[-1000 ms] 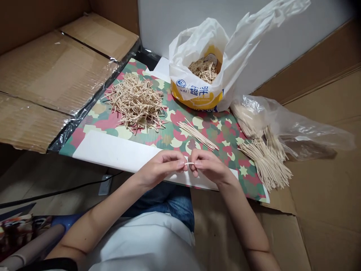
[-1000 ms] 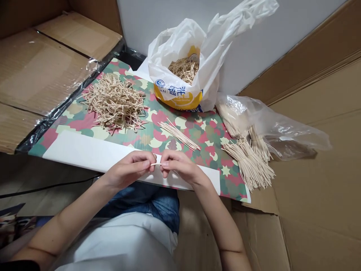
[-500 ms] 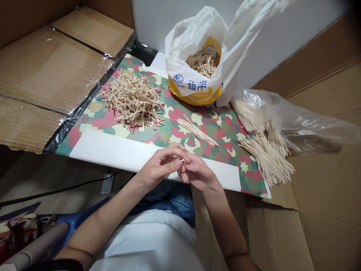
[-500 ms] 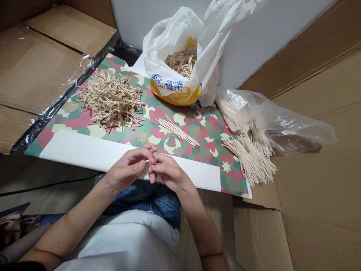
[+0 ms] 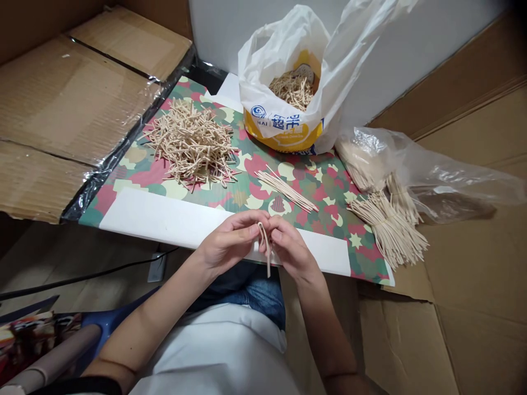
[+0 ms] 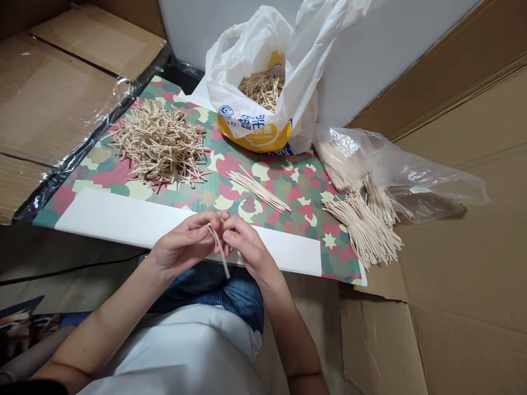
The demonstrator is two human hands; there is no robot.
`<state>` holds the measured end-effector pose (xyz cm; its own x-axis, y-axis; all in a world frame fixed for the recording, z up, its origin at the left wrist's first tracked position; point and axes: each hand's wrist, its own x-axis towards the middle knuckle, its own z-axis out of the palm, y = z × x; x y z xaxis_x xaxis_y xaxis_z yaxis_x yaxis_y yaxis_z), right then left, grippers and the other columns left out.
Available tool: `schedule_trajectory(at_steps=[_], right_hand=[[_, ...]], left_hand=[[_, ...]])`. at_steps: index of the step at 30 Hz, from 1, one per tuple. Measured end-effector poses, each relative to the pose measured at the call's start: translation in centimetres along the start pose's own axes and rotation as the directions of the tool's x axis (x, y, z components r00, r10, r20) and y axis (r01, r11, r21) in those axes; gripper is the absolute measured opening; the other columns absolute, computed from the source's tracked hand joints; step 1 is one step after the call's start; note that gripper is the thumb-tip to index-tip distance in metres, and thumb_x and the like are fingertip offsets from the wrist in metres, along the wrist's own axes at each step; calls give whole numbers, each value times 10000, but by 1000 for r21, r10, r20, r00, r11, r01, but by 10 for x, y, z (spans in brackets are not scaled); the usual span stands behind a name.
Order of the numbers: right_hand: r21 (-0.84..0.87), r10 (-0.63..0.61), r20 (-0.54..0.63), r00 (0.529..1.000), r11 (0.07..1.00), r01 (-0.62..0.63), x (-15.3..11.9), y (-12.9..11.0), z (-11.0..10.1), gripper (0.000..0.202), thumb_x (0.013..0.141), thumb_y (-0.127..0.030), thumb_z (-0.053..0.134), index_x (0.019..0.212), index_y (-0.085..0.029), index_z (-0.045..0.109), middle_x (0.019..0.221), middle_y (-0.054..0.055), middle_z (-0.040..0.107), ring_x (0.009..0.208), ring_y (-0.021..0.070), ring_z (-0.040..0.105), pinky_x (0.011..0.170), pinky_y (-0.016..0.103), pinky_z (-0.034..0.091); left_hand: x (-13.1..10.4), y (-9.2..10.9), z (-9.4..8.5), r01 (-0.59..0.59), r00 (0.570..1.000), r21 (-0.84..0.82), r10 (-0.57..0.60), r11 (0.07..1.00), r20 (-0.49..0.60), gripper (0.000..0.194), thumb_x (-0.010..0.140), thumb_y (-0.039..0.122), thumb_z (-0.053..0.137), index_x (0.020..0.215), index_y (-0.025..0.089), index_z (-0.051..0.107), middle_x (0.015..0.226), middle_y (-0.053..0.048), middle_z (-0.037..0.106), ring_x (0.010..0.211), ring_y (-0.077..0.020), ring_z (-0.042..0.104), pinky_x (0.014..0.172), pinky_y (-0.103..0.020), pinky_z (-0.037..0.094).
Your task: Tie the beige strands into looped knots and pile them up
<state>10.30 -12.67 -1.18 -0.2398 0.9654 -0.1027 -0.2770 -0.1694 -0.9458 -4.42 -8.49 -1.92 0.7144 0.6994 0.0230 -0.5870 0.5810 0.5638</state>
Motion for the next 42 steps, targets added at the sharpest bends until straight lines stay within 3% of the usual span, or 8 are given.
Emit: schedule_trajectory(at_steps=[4, 10, 13, 19, 23, 27, 33, 42], right_hand=[[-74, -49, 25, 998, 996, 51, 3, -1, 3, 200, 869, -359, 522, 809, -182, 592, 669, -13, 556, 601, 104, 495, 612, 238, 399], [-110, -25, 92, 995, 993, 35, 5, -1, 4, 208, 820, -386, 562, 772, -186, 592, 626, -4, 581, 630, 138, 529, 619, 263, 430], [-106, -1, 83, 997, 994, 10, 4, 0, 5, 227, 811, -408, 565, 791, -183, 589, 625, -10, 575, 605, 133, 529, 606, 263, 430], [-197, -30, 1, 1000, 980, 30, -6, -6, 9, 225, 872, -363, 504, 764, -179, 577, 692, 1, 564, 684, 130, 522, 655, 252, 438], [-220, -11, 5, 1000, 975, 12, -12, -13, 13, 168, 891, -323, 494, 851, -189, 586, 742, -7, 557, 711, 120, 539, 677, 238, 450], [-159, 35, 8, 999, 987, -33, -11, -11, 16, 146, 889, -302, 499, 899, -191, 593, 767, -12, 547, 703, 105, 551, 665, 223, 451], [-11, 55, 2, 998, 998, -55, -6, 2, 16, 186, 823, -361, 563, 817, -178, 597, 667, -16, 562, 599, 107, 548, 607, 234, 440], [130, 2, -106, 994, 991, 12, 2, 13, 24, 184, 759, -339, 559, 655, -189, 588, 491, -17, 510, 504, 133, 482, 553, 267, 390]], left_hand=[[1, 1, 0, 22, 1000, 17, -22, 1000, 0, 109, 733, 234, 680, 773, 136, 654, 872, -28, 548, 611, -123, 595, 609, -258, 480], [1, 2, -1, 43, 999, -10, -43, 999, -14, 118, 723, 232, 686, 765, 124, 665, 829, -18, 488, 600, -76, 506, 518, -192, 469], [1, 3, 1, 49, 999, -7, -49, 999, -4, 118, 723, 236, 684, 759, 125, 666, 772, -12, 468, 601, -87, 493, 500, -196, 476], [0, 6, 1, 77, 997, 10, -77, 997, -26, 112, 729, 221, 675, 795, 130, 680, 884, -37, 514, 665, -117, 561, 549, -223, 501], [0, 6, 1, 75, 997, -20, -75, 997, -22, 108, 720, 207, 682, 790, 124, 682, 879, -36, 511, 648, -99, 529, 523, -212, 506], [-1, 5, 2, 80, 996, -42, -81, 996, -31, 113, 703, 203, 696, 771, 117, 672, 937, -27, 514, 563, -57, 488, 469, -210, 506], [-1, 6, -2, 114, 993, -59, -115, 992, -19, 118, 716, 204, 687, 771, 106, 652, 891, -33, 555, 520, -61, 525, 471, -222, 527], [-2, 0, -3, 34, 998, 41, -36, 999, 43, 157, 773, 242, 650, 879, 127, 644, 601, 11, 554, 484, -105, 606, 518, -191, 488]])
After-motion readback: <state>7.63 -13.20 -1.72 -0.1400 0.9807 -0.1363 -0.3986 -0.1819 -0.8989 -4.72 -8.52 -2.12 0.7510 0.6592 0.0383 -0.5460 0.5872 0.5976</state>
